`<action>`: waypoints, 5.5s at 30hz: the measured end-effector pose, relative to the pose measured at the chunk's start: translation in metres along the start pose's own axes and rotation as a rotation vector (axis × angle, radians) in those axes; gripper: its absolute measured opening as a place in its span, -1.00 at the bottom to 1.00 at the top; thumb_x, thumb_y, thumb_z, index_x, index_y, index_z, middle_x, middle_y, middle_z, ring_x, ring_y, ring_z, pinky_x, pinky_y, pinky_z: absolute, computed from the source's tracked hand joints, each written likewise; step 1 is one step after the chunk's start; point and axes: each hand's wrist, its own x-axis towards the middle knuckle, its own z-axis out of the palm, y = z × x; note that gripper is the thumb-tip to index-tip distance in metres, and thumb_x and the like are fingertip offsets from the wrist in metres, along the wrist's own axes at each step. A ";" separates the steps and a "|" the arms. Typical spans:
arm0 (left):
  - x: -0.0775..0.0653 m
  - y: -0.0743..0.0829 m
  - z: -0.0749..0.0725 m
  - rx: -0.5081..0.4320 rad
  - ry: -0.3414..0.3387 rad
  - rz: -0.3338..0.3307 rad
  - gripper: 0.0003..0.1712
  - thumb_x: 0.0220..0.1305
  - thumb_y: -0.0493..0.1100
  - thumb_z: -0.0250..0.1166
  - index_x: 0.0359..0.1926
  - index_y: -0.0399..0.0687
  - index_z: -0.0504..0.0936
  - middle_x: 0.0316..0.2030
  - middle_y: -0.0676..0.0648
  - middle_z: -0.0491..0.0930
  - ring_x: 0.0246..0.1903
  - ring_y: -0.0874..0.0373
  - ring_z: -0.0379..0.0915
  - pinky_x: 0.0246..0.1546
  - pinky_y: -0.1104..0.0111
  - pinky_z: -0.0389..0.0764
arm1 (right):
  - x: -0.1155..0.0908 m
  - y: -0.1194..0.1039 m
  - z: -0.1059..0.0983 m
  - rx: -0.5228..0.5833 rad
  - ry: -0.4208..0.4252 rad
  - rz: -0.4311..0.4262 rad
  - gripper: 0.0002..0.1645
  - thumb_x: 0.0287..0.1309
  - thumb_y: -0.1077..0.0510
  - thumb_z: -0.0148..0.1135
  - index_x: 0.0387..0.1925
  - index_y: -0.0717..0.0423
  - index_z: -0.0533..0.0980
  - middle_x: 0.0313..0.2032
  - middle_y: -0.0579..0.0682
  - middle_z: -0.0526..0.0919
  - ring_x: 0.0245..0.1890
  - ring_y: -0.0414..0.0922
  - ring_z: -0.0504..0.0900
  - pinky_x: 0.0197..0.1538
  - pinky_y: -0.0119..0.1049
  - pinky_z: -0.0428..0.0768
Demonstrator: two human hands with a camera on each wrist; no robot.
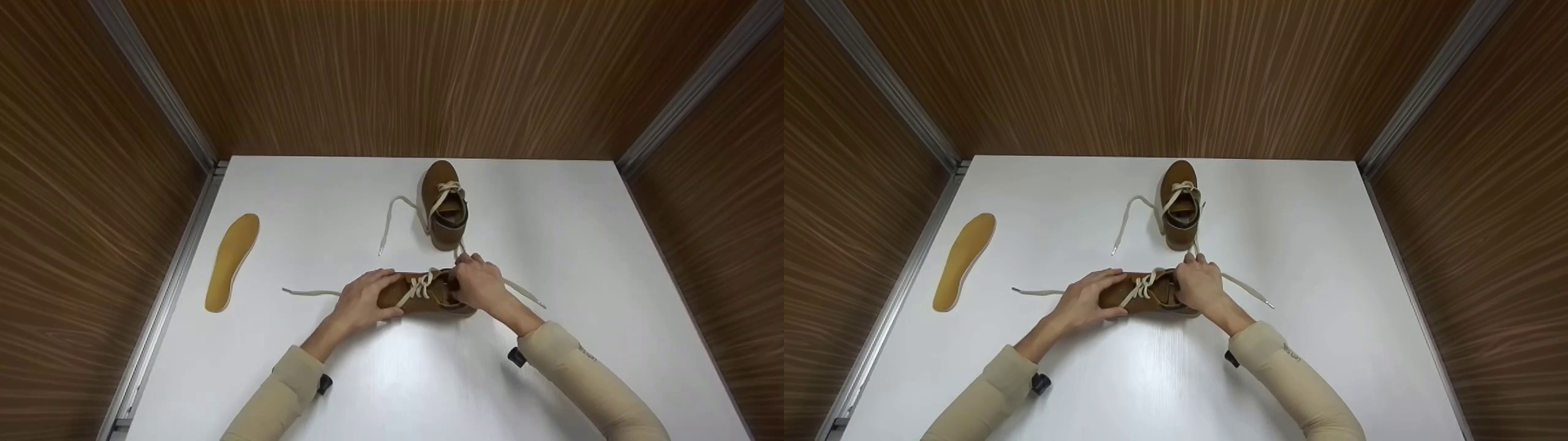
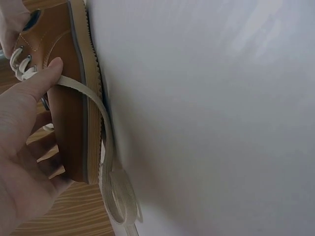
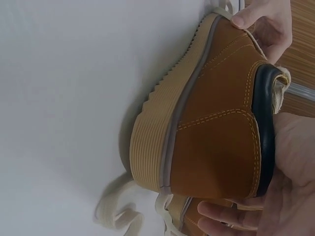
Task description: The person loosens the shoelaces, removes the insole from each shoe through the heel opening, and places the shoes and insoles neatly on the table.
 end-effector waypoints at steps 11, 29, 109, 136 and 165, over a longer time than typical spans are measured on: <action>-0.001 0.002 0.000 0.005 0.006 -0.012 -0.10 0.18 0.21 0.56 0.46 0.02 0.51 0.47 -0.03 0.50 0.48 -0.05 0.41 0.43 -0.04 0.51 | -0.001 -0.001 0.001 0.056 0.033 0.016 -0.87 -0.08 0.17 0.66 -0.46 0.03 0.78 -0.26 0.08 0.74 -0.27 0.10 0.66 -0.39 0.03 0.71; -0.001 0.003 0.001 -0.020 0.018 -0.021 -0.13 0.19 0.18 0.57 0.46 0.02 0.52 0.46 -0.06 0.51 0.48 -0.07 0.41 0.44 -0.07 0.50 | -0.009 0.004 0.008 0.014 0.249 -0.110 -0.87 0.09 0.25 0.50 -0.49 -0.03 0.77 -0.14 -0.05 0.79 -0.13 0.06 0.72 -0.24 0.00 0.75; 0.006 0.012 0.003 0.073 0.091 0.006 -0.29 0.00 0.00 0.71 0.18 -0.01 0.67 0.13 -0.06 0.73 0.18 -0.02 0.64 0.22 0.08 0.66 | -0.007 -0.011 -0.017 0.193 0.254 -0.132 -0.91 0.12 0.16 0.51 -0.42 0.10 0.77 -0.04 0.02 0.75 -0.06 0.10 0.70 -0.09 0.06 0.71; 0.007 0.011 0.005 0.051 0.094 -0.011 -0.28 0.01 -0.01 0.71 0.20 0.01 0.66 0.14 -0.07 0.72 0.21 -0.04 0.63 0.25 0.07 0.66 | -0.010 -0.014 -0.028 0.178 0.278 -0.142 -0.91 0.06 0.20 0.55 -0.44 0.10 0.74 -0.29 -0.01 0.67 -0.24 0.04 0.64 -0.24 -0.01 0.65; 0.008 0.012 0.006 0.066 0.100 0.016 -0.31 0.01 0.00 0.70 0.18 -0.01 0.67 0.11 -0.07 0.73 0.16 -0.03 0.65 0.20 0.09 0.68 | -0.006 -0.013 -0.034 0.246 0.211 -0.129 -0.83 0.15 0.14 0.58 -0.40 0.14 0.72 -0.41 0.02 0.69 -0.31 0.06 0.71 -0.25 0.04 0.73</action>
